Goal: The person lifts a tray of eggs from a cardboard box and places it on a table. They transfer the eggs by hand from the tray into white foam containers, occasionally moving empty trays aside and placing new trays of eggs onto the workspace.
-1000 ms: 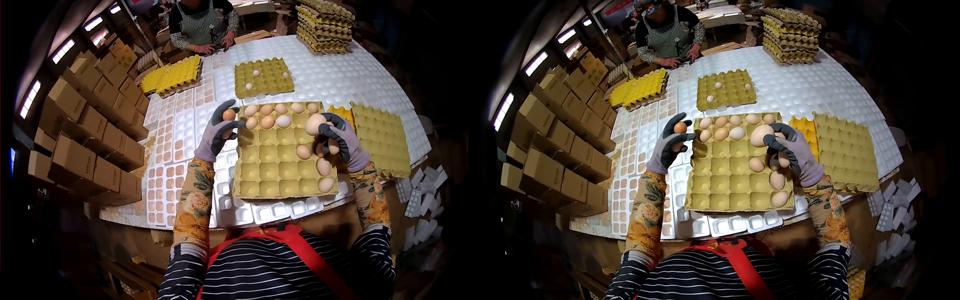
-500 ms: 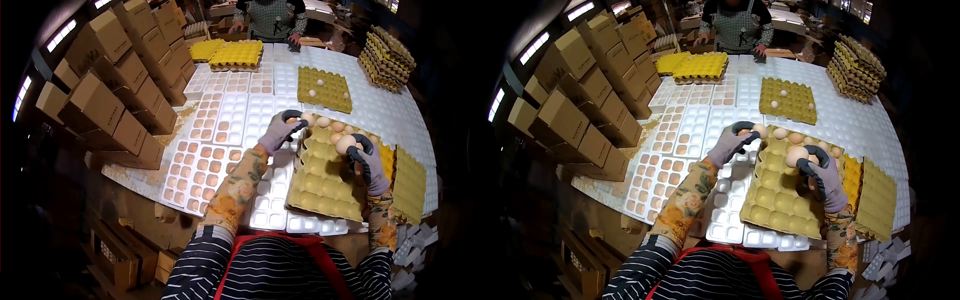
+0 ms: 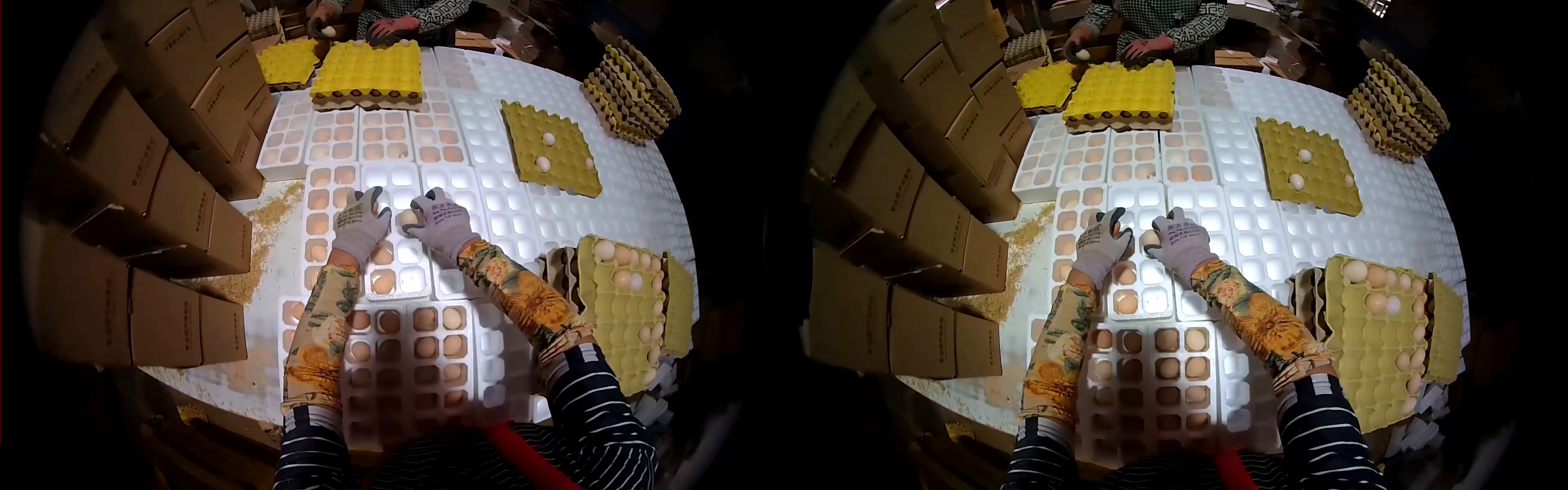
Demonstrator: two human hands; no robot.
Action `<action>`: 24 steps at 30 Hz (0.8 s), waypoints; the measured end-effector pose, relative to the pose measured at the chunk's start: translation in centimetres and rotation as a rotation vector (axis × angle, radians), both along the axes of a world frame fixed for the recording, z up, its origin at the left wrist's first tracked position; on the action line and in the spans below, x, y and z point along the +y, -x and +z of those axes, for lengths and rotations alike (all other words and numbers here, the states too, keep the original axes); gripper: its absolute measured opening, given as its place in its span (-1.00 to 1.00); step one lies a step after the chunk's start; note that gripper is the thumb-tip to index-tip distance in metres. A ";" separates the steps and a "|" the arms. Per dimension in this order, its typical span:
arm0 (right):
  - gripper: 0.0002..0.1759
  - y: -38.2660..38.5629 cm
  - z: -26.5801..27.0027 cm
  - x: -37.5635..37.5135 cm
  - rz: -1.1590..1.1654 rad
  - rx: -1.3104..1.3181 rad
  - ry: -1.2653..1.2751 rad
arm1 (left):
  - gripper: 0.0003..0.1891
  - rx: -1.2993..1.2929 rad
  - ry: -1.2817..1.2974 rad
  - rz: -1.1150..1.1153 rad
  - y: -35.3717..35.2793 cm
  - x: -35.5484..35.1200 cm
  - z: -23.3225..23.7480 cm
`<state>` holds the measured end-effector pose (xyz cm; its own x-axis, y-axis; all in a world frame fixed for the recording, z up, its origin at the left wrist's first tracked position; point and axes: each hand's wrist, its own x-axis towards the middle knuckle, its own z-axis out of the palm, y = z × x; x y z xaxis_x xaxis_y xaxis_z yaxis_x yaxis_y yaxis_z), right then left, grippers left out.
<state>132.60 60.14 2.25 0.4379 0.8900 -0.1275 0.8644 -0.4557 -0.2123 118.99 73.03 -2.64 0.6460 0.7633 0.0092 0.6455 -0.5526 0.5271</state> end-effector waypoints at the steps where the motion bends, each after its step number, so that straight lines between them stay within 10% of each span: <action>1: -0.42 -0.3 -1.1 1.3 -0.011 -0.002 0.007 | -0.42 -0.147 -0.030 -0.019 -0.6 1.0 -0.2; 6: -0.56 -2.0 -3.4 8.0 0.040 -0.018 -0.142 | -0.38 0.224 0.064 -0.319 -3.2 7.2 0.5; 7: -0.56 -2.6 -3.5 9.4 0.124 -0.057 0.036 | -0.44 -0.017 -0.006 -0.265 -2.4 8.3 -0.5; 11: -0.58 -5.3 -5.2 14.4 0.006 -0.086 -0.368 | -0.64 -1.043 1.190 0.123 -3.4 11.9 -1.4; 15: -0.59 -7.3 -8.5 15.6 0.068 -0.211 -0.502 | -0.64 -1.118 0.934 0.028 -7.9 13.0 -3.8; 19: -0.58 -13.9 -3.5 11.8 -0.016 0.144 -0.590 | -0.62 -0.530 -0.071 -0.164 -13.4 11.4 -6.9; 24: -0.52 -22.2 17.5 -15.3 0.050 0.135 -0.562 | -0.54 -0.328 -0.356 -0.291 -17.1 6.7 -4.3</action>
